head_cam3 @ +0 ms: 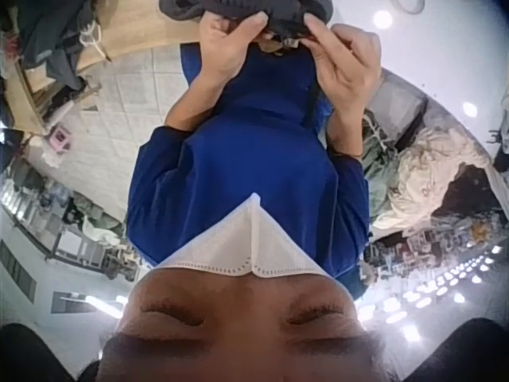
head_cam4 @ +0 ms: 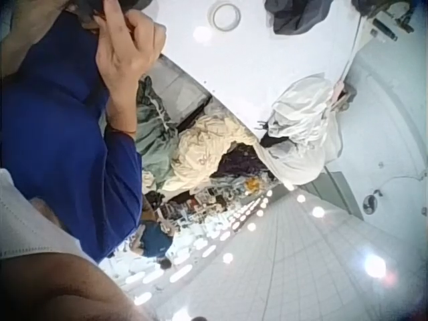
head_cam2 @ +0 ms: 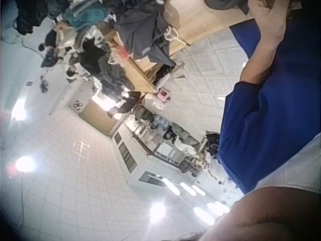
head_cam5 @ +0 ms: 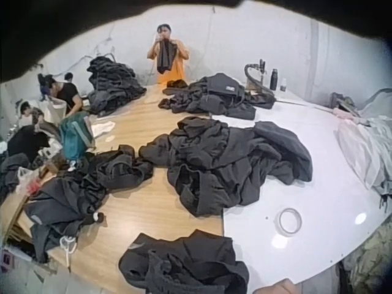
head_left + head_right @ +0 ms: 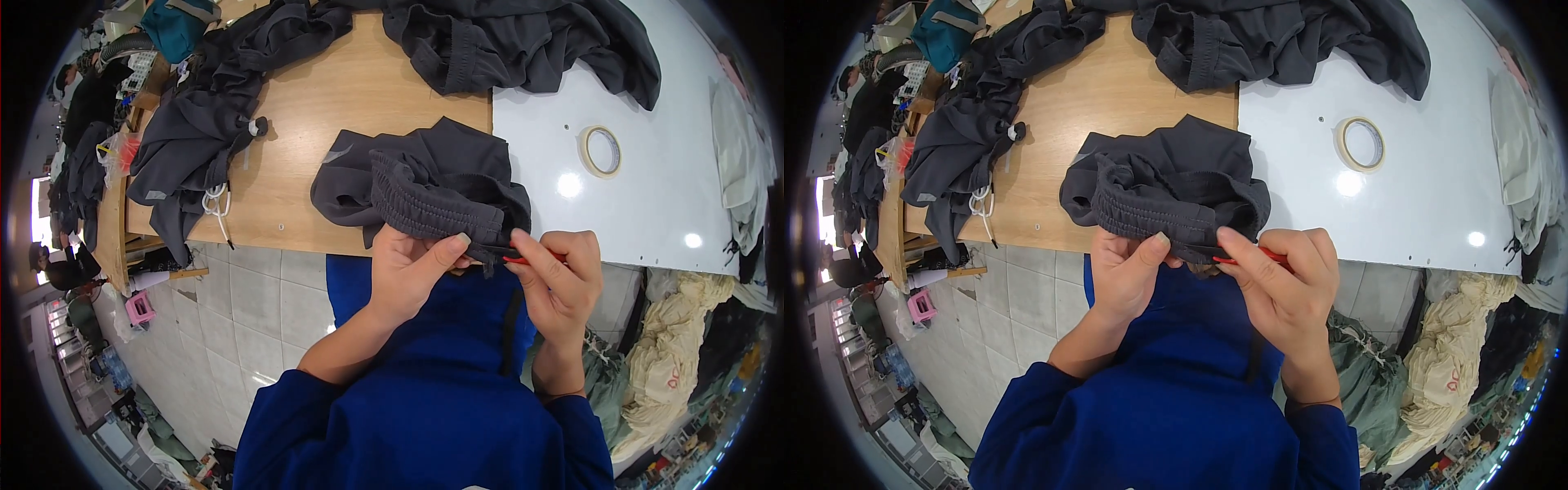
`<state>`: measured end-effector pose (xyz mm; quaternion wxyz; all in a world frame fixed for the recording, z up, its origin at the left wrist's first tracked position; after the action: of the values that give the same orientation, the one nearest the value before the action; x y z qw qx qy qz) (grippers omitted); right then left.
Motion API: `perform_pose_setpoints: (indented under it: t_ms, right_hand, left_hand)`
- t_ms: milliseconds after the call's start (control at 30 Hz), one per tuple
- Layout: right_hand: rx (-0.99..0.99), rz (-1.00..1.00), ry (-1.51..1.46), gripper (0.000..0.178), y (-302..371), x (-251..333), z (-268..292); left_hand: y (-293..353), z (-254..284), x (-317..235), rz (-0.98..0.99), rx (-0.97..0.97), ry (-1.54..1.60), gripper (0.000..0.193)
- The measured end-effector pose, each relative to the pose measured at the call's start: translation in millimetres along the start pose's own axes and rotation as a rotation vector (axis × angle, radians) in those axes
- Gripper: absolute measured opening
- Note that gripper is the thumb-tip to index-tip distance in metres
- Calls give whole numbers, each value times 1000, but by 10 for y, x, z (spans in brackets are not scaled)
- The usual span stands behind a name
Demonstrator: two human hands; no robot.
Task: Trim loose threads from a pair of manufactured grey shorts using small hand snips.
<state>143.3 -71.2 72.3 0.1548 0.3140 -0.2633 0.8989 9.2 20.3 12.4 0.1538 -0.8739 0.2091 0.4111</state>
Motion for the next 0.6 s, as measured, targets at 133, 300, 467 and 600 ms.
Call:
perform_pose_setpoints:
  t_ms: [133, 300, 467, 600]
  right_hand:
    - [-14, -142, -173, 47, 55, -127, -14]
    - [-19, -449, -554, 44, 145, -83, -79]
    - [14, -331, -215, 21, 108, -35, -323]
    - [191, -318, -331, 12, 118, 73, -336]
  left_hand:
    - [-15, -13, -22, 16, -55, 21, 21]
    - [-13, -27, 41, 10, -83, 43, 21]
    - [27, -42, 159, -64, -66, 66, 22]
    - [-52, 86, 221, -109, -45, -134, 23]
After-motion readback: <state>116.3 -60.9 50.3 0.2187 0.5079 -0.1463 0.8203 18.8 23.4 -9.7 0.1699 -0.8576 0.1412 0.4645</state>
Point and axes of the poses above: each hand's wrist, its own y-axis away from the middle knuckle, its own z-axis out of the back of the hand, x = y × z, the point moved 5 cm from there along -y, towards the middle knuckle, and after that the axes turned 11 degrees about -z, right-handed, at the moved point
